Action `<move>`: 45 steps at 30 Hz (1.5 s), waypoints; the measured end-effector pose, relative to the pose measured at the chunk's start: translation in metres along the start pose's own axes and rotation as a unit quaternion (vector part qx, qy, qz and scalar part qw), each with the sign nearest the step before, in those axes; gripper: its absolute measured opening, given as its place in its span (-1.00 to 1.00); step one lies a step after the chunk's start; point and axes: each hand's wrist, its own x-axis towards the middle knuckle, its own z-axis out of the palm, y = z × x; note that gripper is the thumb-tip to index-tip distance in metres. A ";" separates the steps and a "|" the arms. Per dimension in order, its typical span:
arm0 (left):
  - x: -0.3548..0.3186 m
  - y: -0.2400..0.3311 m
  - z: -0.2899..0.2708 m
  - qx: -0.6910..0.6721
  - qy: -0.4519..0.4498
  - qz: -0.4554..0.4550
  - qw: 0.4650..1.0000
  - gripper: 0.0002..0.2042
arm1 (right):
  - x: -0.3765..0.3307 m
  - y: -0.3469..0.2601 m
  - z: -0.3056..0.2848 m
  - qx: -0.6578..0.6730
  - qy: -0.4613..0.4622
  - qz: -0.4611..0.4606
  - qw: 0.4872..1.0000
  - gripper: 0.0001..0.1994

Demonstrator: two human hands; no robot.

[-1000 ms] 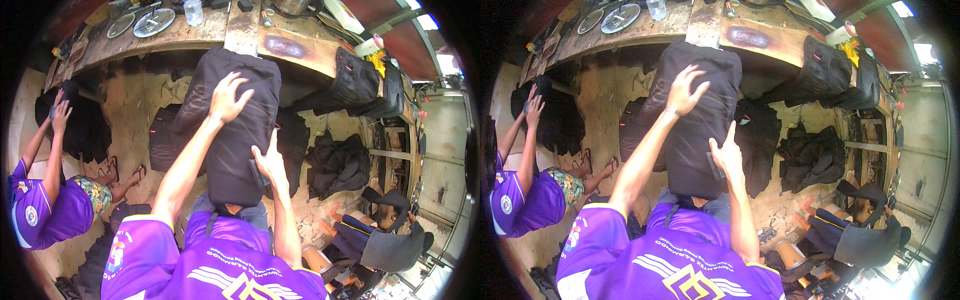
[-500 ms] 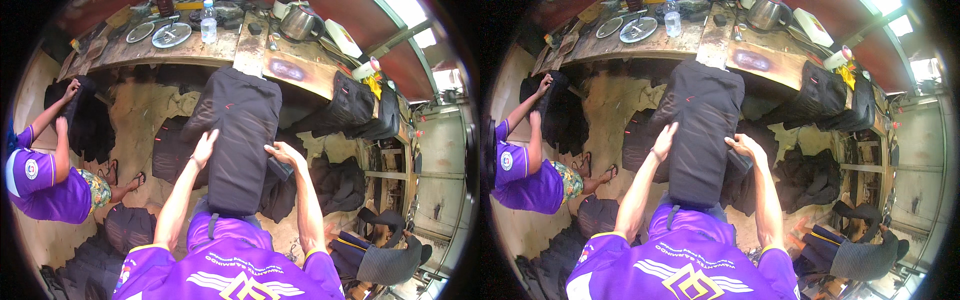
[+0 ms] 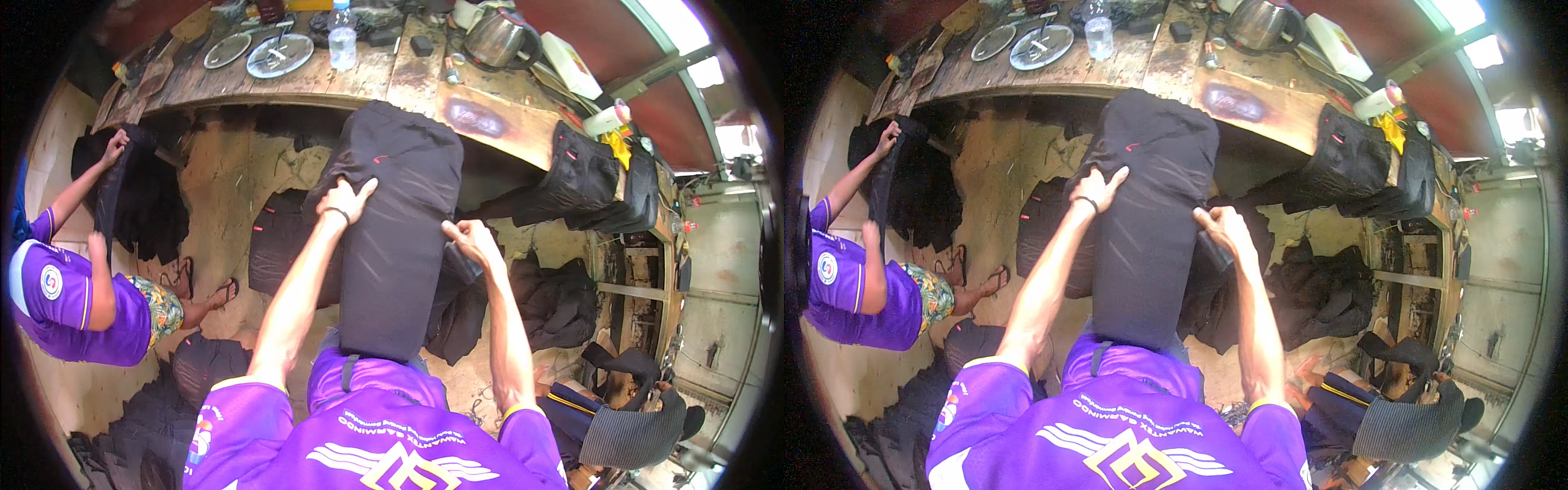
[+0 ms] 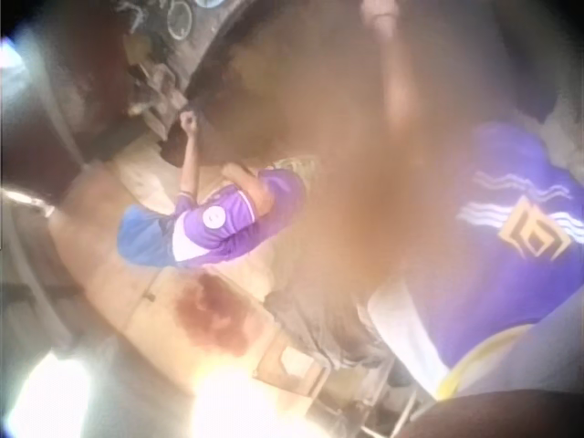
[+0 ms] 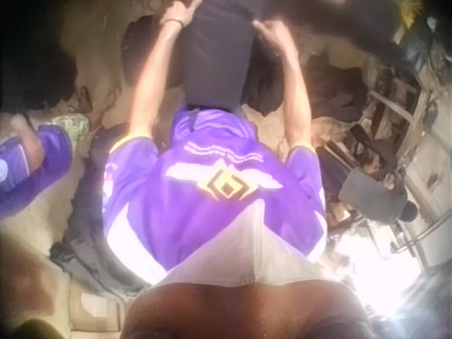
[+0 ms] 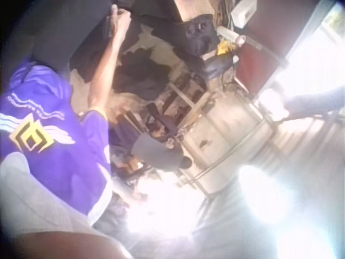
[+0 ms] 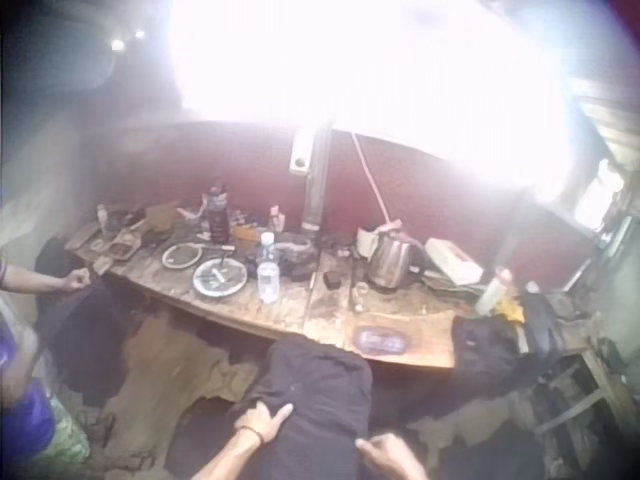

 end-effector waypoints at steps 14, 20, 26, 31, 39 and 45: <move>0.026 0.159 0.017 0.500 -0.027 0.500 0.706 -0.17 | -0.049 -0.003 0.054 0.012 -0.077 0.141 0.987 -0.09; -0.025 0.205 -0.020 0.621 -0.203 0.289 0.700 -0.17 | -0.071 -0.011 0.045 0.059 -0.040 0.142 0.987 -0.10; -0.006 0.208 -0.003 0.673 -0.013 0.327 0.663 -0.39 | -0.081 -0.018 0.036 0.088 -0.027 0.176 0.980 -0.18; 0.045 0.134 0.030 0.377 0.244 0.546 0.708 -0.53 | -0.042 -0.020 0.008 0.031 0.058 0.117 0.991 -0.24; 0.069 0.092 0.039 0.147 0.259 0.466 0.833 -0.34 | 0.028 -0.021 -0.006 -0.043 -0.038 0.089 0.994 -0.27; 0.098 0.111 0.027 0.164 0.223 0.475 0.835 -0.20 | 0.048 -0.023 -0.009 -0.086 -0.027 0.064 0.994 -0.33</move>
